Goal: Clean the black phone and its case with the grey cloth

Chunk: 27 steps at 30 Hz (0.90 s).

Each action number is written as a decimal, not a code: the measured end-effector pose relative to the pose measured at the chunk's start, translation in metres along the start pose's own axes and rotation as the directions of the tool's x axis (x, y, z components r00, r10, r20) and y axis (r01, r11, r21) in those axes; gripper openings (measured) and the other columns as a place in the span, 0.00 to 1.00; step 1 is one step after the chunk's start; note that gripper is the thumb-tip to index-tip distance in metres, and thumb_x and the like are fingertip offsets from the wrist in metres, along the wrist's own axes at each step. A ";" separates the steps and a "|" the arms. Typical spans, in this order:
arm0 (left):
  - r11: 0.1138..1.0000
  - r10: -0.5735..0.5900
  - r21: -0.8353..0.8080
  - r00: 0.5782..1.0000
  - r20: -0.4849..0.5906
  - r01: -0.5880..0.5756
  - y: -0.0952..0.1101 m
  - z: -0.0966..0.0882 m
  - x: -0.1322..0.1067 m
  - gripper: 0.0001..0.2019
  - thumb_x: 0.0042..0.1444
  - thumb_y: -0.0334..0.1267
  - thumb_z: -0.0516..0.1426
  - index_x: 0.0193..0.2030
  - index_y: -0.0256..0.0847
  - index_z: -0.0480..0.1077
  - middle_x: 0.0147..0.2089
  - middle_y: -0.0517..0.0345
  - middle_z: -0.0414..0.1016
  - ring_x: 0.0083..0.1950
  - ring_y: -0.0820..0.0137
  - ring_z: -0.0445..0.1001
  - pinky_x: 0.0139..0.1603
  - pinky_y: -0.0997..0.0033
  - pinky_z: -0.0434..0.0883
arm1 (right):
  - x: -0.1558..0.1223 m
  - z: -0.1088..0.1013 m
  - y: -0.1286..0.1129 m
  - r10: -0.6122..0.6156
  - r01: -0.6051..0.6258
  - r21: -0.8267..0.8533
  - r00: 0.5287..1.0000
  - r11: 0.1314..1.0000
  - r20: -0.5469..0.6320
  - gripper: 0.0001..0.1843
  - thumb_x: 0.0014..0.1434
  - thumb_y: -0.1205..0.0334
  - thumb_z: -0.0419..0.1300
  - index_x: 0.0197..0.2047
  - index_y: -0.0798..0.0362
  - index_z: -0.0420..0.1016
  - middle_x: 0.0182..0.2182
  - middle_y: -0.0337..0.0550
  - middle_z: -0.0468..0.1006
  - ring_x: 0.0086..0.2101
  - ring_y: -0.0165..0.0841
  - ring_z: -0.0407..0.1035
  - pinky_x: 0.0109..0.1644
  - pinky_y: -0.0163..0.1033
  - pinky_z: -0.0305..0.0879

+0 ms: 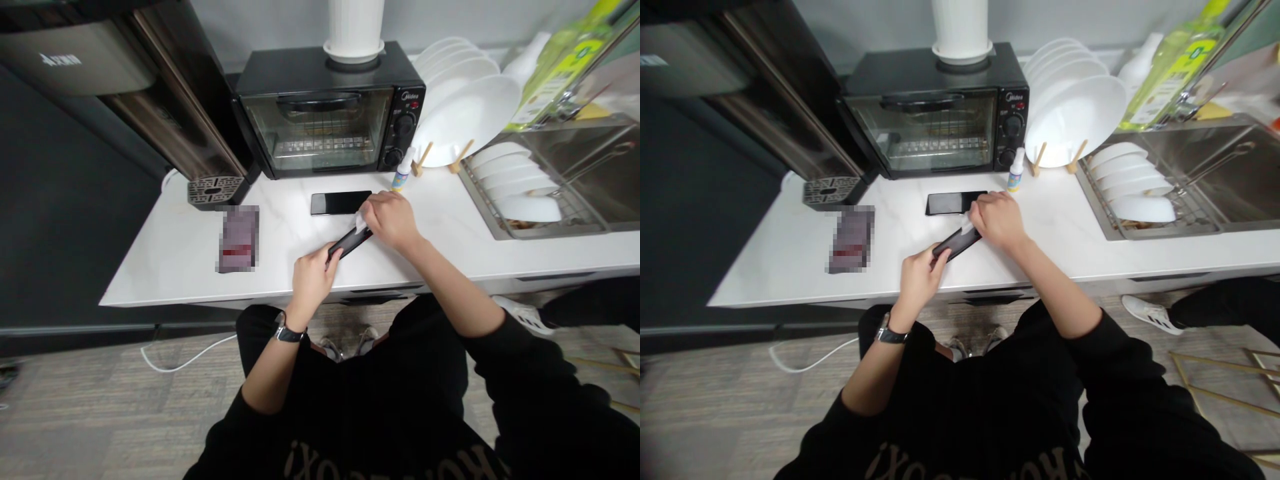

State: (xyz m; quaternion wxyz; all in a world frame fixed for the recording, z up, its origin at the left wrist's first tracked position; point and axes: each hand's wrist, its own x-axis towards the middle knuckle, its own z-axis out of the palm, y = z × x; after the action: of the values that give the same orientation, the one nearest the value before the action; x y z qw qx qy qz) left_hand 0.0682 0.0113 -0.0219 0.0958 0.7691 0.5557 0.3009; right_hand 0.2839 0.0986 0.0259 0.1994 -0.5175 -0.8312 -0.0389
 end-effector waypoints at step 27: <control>0.998 -0.020 0.065 1.000 0.017 0.018 -0.007 0.003 0.000 0.10 0.68 0.35 0.56 0.38 0.37 0.77 0.30 0.49 0.81 0.30 0.62 0.79 0.32 0.67 0.67 | -0.013 0.016 -0.077 -0.172 0.180 0.106 0.982 0.978 -0.078 0.24 0.74 0.62 0.47 0.38 0.52 0.84 0.36 0.45 0.85 0.43 0.40 0.74 0.71 0.51 0.53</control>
State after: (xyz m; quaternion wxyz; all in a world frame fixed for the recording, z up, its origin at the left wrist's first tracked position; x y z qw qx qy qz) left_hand 0.0646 0.0143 -0.0281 0.0786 0.7691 0.5716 0.2749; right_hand 0.2168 0.0562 0.0171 0.2525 -0.4283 -0.8672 -0.0272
